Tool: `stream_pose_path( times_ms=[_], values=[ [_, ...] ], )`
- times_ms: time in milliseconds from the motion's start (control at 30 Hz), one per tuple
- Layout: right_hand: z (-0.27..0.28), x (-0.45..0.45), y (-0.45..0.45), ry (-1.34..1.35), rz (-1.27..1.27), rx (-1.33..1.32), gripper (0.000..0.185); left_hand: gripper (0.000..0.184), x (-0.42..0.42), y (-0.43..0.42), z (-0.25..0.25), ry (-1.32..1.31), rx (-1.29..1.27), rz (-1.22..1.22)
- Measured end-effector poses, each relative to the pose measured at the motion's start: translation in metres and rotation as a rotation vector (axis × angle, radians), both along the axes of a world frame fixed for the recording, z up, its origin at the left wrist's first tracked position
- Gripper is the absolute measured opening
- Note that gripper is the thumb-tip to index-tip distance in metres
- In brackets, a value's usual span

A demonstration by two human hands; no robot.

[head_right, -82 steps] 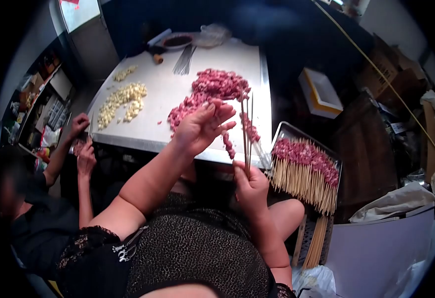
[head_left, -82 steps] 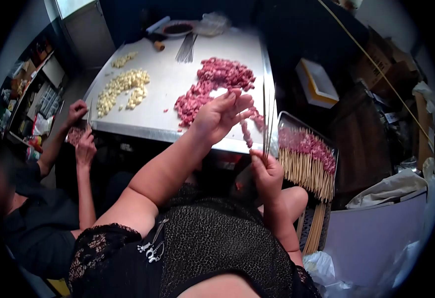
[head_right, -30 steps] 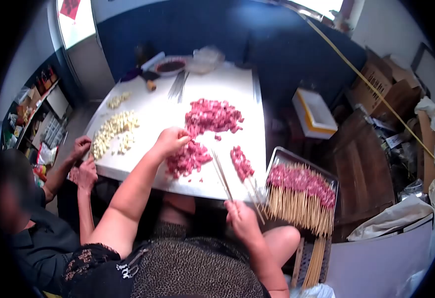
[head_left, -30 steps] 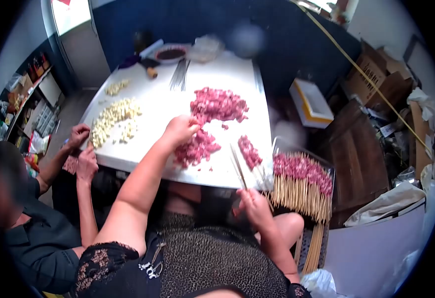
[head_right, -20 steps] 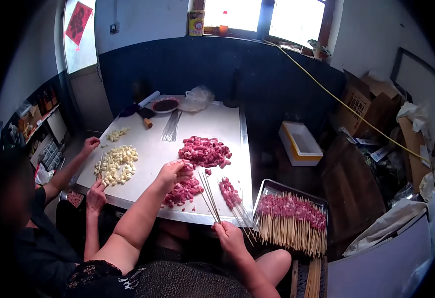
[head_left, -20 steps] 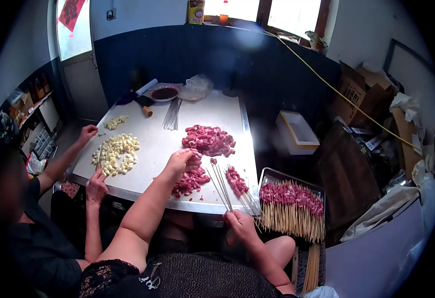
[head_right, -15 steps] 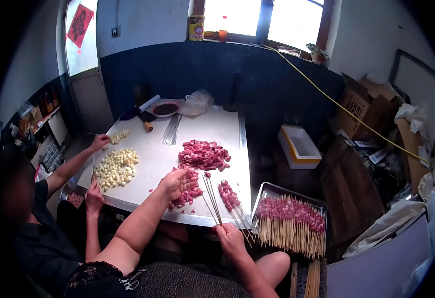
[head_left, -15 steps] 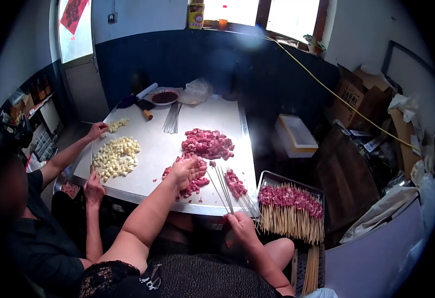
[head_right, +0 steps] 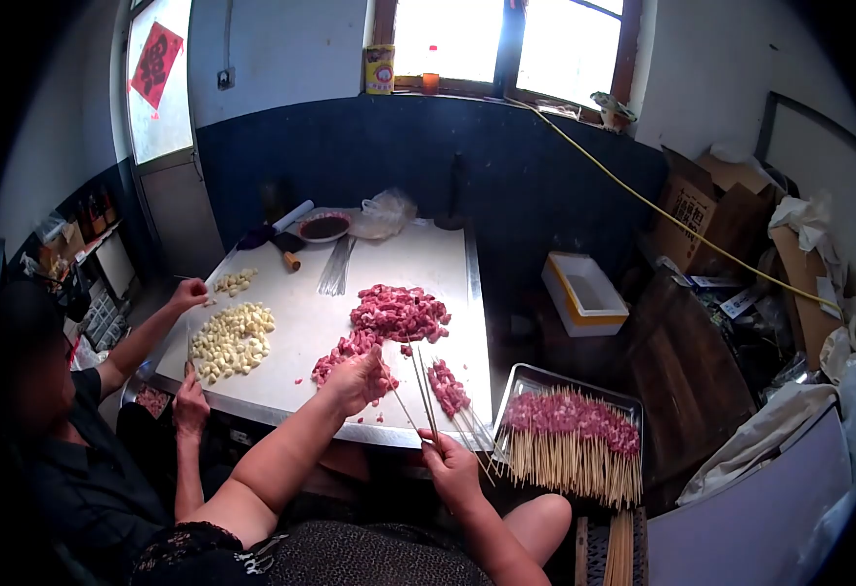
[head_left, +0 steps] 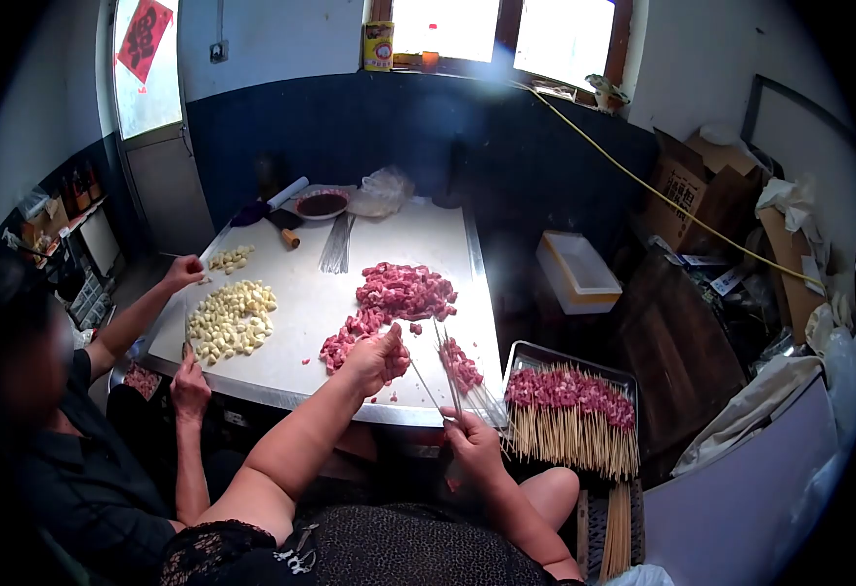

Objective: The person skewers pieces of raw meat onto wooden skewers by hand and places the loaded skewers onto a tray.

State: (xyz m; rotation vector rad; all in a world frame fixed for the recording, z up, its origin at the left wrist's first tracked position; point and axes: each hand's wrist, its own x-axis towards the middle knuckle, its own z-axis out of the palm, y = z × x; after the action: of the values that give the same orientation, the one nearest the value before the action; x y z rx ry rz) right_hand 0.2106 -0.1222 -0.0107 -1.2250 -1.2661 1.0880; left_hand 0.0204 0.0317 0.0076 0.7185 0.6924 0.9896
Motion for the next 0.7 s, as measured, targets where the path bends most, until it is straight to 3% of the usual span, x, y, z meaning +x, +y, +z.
stream_pose_path(
  times_ms=[167,233,300,333,467,700],
  values=[
    [0.004,-0.002,0.006,-0.218,-0.048,0.085,0.024,0.049,-0.003,0.000,-0.011,0.024,-0.098,-0.009],
    [0.006,-0.003,0.004,-0.236,-0.081,0.102,0.024,0.047,-0.007,0.002,-0.018,0.040,-0.068,-0.014],
    [0.004,-0.002,0.005,-0.256,-0.112,0.111,0.023,0.027,-0.011,0.005,-0.020,-0.159,-0.102,-0.098],
    [-0.001,0.001,0.006,-0.270,-0.116,0.103,0.024,0.028,-0.010,0.002,-0.014,-0.116,0.010,-0.124],
    [-0.002,0.000,0.000,-0.263,-0.098,0.116,0.024,0.022,-0.006,-0.004,-0.003,0.055,0.068,0.019],
    [-0.006,0.000,0.010,-0.289,-0.025,0.047,0.026,0.023,-0.001,-0.002,0.000,-0.069,-0.055,0.111]
  ],
)
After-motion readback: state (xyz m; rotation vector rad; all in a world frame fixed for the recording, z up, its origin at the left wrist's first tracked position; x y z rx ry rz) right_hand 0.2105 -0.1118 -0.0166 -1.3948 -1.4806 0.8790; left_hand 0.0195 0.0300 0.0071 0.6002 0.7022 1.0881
